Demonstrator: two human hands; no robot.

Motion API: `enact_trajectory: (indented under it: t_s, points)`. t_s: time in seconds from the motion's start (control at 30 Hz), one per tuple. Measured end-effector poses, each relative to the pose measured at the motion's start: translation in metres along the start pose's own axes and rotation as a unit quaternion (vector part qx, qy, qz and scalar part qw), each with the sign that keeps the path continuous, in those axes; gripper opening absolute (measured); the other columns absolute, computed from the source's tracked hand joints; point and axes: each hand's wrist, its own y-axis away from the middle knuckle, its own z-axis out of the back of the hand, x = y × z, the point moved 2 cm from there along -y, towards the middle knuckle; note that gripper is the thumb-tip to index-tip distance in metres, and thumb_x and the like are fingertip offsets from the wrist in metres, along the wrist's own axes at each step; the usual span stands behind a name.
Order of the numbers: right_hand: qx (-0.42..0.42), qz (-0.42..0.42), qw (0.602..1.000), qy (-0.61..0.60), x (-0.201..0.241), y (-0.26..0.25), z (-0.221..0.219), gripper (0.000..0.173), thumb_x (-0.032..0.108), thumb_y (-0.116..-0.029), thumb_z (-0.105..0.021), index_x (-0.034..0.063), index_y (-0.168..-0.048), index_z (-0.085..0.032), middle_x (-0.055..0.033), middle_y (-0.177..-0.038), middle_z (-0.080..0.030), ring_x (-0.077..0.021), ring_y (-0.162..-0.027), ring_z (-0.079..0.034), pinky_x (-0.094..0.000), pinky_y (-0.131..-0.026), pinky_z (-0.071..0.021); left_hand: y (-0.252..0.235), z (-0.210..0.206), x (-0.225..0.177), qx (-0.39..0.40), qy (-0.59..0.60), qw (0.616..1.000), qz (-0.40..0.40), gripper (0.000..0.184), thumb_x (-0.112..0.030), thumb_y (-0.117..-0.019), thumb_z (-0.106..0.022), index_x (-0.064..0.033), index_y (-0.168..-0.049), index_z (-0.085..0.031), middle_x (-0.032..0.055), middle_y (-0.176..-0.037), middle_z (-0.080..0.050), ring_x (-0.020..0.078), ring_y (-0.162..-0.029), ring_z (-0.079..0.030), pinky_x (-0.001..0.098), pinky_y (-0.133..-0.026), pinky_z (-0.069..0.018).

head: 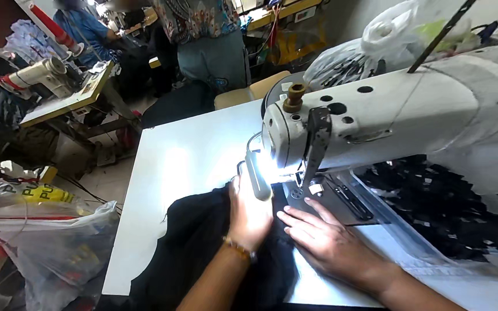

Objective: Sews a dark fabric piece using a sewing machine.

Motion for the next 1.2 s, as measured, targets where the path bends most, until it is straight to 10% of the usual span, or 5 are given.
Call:
enact_trajectory:
  t_s: [0.1,0.27,1.2]
  points:
    - [0.006,0.007,1.0,-0.009,0.004,0.003,0.003,0.029,0.016,-0.0966,-0.047,0.0093,-0.092,-0.075,-0.0062,-0.114,-0.076,-0.0268,-0.126,-0.065,-0.0615,-0.114,-0.0397,0.037,-0.014,0.004,0.092,-0.096,0.991,-0.025,0.048,-0.04,-0.1066,-0.046,-0.0141,-0.145,-0.058,0.0029,-0.152,-0.055,0.0208,-0.15,-0.039,0.0591,-0.126,-0.0166]
    - [0.015,0.01,1.0,-0.02,-0.001,0.008,0.007,0.029,0.017,-0.094,-0.047,0.0101,-0.091,-0.075,-0.0049,-0.119,-0.075,-0.025,-0.127,-0.064,-0.062,-0.113,-0.0402,0.045,-0.018,0.008,0.092,-0.156,0.983,-0.021,0.052,-0.047,-0.1076,-0.038,-0.0219,-0.151,-0.053,-0.0032,-0.16,-0.046,0.0195,-0.155,-0.029,0.0633,-0.125,-0.0114]
    - [-0.008,-0.03,0.999,-0.013,-0.002,-0.001,0.0,0.032,0.018,-0.0962,-0.046,0.0074,-0.09,-0.075,-0.0057,-0.125,-0.073,-0.0235,-0.13,-0.062,-0.058,-0.114,-0.0403,0.015,-0.015,0.002,0.064,-0.131,0.989,0.013,0.041,-0.044,-0.1039,-0.053,-0.0185,-0.132,-0.069,0.003,-0.147,-0.058,0.0268,-0.144,-0.045,0.0638,-0.122,-0.018]
